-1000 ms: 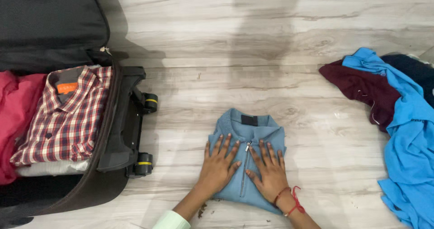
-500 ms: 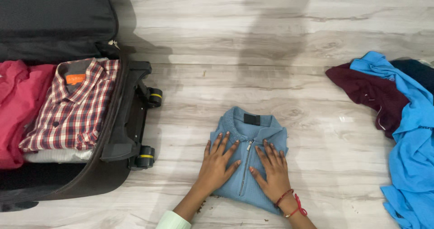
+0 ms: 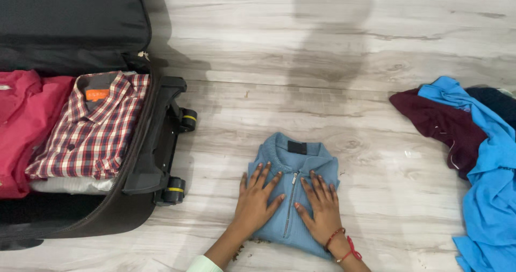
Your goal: The person buttons a red shirt, folds it, and places it into an open suitcase before folding a blue shirt and adding it to the suitcase.
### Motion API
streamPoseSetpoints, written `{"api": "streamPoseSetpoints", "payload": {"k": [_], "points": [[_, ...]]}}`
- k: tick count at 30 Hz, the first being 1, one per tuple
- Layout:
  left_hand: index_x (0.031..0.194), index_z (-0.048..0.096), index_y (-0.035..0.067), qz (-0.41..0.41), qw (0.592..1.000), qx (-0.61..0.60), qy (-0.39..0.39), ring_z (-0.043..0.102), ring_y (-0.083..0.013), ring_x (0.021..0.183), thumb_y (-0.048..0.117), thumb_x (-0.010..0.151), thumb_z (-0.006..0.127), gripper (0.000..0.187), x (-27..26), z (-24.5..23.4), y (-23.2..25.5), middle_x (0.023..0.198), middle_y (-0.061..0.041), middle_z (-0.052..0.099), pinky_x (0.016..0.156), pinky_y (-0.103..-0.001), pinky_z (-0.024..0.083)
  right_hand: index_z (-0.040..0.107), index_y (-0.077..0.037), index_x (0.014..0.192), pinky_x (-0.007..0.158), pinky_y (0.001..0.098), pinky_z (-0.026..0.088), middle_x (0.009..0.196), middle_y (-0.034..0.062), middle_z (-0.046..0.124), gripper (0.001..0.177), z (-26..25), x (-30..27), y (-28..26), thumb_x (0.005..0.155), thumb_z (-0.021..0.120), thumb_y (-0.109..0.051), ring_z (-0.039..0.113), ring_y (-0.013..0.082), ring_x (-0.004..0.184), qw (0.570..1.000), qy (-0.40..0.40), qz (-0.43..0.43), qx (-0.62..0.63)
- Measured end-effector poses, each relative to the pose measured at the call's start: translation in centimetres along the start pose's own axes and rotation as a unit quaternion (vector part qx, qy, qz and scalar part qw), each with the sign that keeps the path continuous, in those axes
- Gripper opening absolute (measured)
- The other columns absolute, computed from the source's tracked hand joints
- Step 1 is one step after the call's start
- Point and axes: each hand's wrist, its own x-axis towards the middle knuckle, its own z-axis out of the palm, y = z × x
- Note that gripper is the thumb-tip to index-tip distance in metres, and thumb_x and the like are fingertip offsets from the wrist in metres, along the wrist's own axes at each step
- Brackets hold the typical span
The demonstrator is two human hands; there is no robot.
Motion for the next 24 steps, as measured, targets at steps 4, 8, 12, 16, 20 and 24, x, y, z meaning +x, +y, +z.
{"api": "streamPoseSetpoints", "payload": {"k": [4,8,12,16,20,24], "points": [[0.147,0.051,0.018,-0.08,0.995,0.046,0.032,0.015,-0.0414,0.151,0.053,0.091,0.062,0.067,1.6,-1.1,-1.1,0.163,-0.015,0.027,0.116,-0.068,0.01,0.045,-0.015,0.153,0.121,0.055,0.016,0.164,0.0135,0.032,0.069,1.1,4.3,1.0,0.093,0.06,-0.046,0.028,0.0343,0.151,0.998,-0.029,-0.05,0.026],[0.149,0.049,0.021,-0.13,0.989,0.065,0.026,0.012,-0.0417,0.153,0.055,0.092,0.059,0.067,2.2,-1.2,-3.3,0.165,-0.014,0.021,0.118,-0.066,0.011,0.049,-0.017,0.15,0.122,0.0523,0.022,0.163,0.0124,0.04,0.064,2.4,7.8,0.7,0.093,0.063,-0.041,0.034,0.0324,0.151,0.994,-0.023,-0.095,0.048],[0.156,0.035,0.009,-0.111,0.98,0.018,0.163,0.015,-0.0484,0.15,0.04,0.091,0.067,0.079,1.6,0.2,-6.1,0.165,-0.029,0.013,0.118,-0.058,0.024,0.052,-0.015,0.144,0.121,0.0435,0.034,0.157,0.0163,0.045,0.062,2.3,7.7,-0.5,0.089,0.068,-0.036,0.038,0.032,0.146,0.994,0.095,0.034,0.042],[0.16,0.022,0.002,-0.151,0.955,-0.15,0.206,0.025,-0.0499,0.15,0.024,0.092,0.068,0.085,1.7,1.2,-10.0,0.167,-0.034,0.016,0.116,-0.051,0.036,0.04,0.004,0.151,0.097,0.0451,0.052,0.123,0.0234,0.064,0.089,0.4,7.8,-0.1,0.082,0.076,-0.039,0.062,0.0395,0.111,0.971,0.03,0.233,0.053],[0.159,0.02,0.001,-0.226,0.918,-0.287,0.158,0.048,-0.0416,0.14,0.036,0.086,0.07,0.094,1.7,1.4,-13.1,0.154,-0.031,0.038,0.11,-0.043,0.044,0.051,0.004,0.142,0.08,0.042,0.06,0.098,0.0216,0.075,0.084,1.4,8.0,1.5,0.077,0.082,-0.039,0.076,0.0365,0.089,0.948,-0.042,0.276,0.151],[0.147,0.048,-0.006,-0.302,0.841,-0.449,-0.022,0.06,-0.0377,0.135,0.046,0.09,0.071,0.081,2.0,-0.4,-13.3,0.144,-0.03,0.061,0.111,-0.041,0.048,0.056,0.007,0.133,0.081,0.0355,0.063,0.107,0.0157,0.076,0.074,3.0,7.9,4.9,0.078,0.086,-0.032,0.078,0.0248,0.096,0.883,-0.098,0.307,0.341]]}}
